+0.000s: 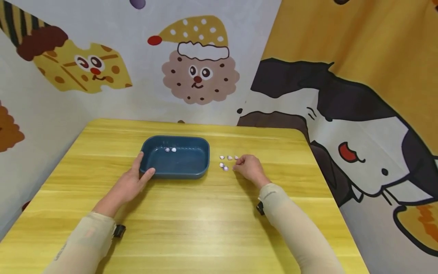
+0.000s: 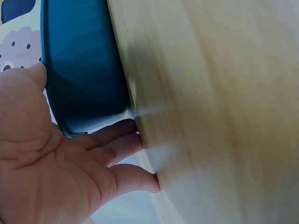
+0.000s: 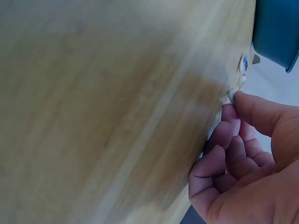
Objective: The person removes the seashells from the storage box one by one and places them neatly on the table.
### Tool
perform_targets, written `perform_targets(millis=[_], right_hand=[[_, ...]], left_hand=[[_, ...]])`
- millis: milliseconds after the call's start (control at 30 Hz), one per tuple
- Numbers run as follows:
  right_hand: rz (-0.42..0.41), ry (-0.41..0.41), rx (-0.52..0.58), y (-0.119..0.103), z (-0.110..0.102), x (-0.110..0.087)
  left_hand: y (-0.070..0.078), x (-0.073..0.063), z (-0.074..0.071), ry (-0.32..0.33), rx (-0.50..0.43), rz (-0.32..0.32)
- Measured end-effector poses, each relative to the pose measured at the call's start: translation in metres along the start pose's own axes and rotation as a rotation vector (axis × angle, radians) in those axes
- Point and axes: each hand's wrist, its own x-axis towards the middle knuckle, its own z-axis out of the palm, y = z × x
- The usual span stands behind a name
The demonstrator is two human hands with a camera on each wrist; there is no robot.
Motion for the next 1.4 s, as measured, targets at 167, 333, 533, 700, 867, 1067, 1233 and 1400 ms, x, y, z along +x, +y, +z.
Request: perform_targets(millis=[167, 333, 533, 700, 867, 1067, 1233, 1400], right_hand=[[0.000, 0.027, 0.017, 0.004, -0.001, 0.001], [-0.028, 0.085, 0.030, -0.002, -0.006, -0.001], [-0.158, 0.052, 0.091, -0.048, 0.010, -0.001], [-0.260, -0.019, 0.033, -0.094, 0.041, 0.007], [-0.269, 0.073, -0.132, -0.115, 0.061, 0.018], [-0.288, 0.096, -0.183, -0.109, 0.057, 0.016], [-0.471, 0.232, -0.464, -0.121, 0.052, 0.007], [-0.628, 0.117, -0.484, -0.147, 0.059, 0.015]], left_hand=[[0.000, 0.001, 0.001, 0.007, -0.007, -0.002], [0.001, 0.000, 0.002, 0.009, -0.003, 0.000], [0.000, -0.002, 0.001, 0.038, 0.017, 0.005], [-0.003, -0.004, 0.000, 0.036, 0.021, -0.007], [-0.002, -0.005, 0.000, 0.021, 0.003, 0.002], [0.002, -0.002, -0.003, 0.030, -0.001, 0.049], [0.003, -0.002, -0.005, 0.013, -0.003, 0.026], [0.001, -0.005, 0.000, -0.001, -0.030, 0.004]])
